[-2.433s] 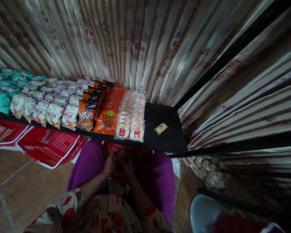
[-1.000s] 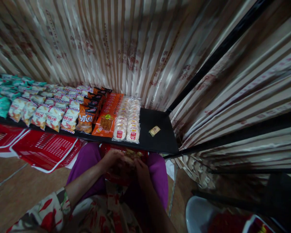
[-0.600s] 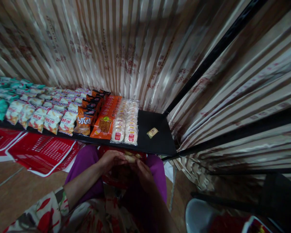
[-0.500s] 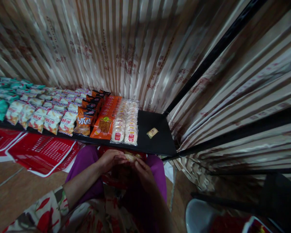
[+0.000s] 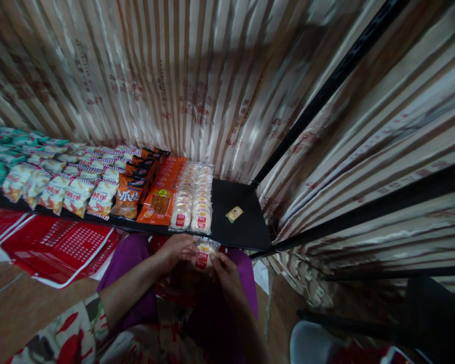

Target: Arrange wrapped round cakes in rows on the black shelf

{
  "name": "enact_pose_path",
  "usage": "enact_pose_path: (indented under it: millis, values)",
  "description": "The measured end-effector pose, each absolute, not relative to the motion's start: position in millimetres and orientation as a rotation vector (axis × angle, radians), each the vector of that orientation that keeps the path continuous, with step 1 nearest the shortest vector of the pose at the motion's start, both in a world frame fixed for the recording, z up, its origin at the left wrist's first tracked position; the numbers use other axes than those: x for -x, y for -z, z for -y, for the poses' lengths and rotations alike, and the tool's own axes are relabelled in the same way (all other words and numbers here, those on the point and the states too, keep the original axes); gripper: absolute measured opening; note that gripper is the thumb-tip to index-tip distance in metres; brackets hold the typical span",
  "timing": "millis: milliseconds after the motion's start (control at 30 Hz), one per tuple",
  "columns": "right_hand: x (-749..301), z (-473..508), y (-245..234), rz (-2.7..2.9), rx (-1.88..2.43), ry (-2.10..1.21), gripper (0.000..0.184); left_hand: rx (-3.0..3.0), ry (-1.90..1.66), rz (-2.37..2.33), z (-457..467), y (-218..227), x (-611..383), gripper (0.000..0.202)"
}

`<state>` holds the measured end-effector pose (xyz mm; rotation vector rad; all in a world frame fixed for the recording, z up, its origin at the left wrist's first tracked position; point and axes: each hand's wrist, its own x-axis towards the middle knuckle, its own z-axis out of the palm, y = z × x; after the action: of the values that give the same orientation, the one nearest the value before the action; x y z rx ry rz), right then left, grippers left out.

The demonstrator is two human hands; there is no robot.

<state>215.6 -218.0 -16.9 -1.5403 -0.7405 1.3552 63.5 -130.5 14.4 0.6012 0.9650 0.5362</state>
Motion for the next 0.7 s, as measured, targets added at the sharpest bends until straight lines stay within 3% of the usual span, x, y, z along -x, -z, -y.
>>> enact_pose_path:
  millis: [233, 700]
  values:
    - [-223.5, 214.6, 11.0, 0.765, 1.544, -1.298, 0.039, -0.939, -0.505, -1.013, 128.7, -0.7, -67.8, 0.034]
    - [-245.7, 204.1, 10.9, 0.854, 1.588, -1.256, 0.042, -1.371, -0.531, -1.139, 126.7, 12.7, -86.6, 0.023]
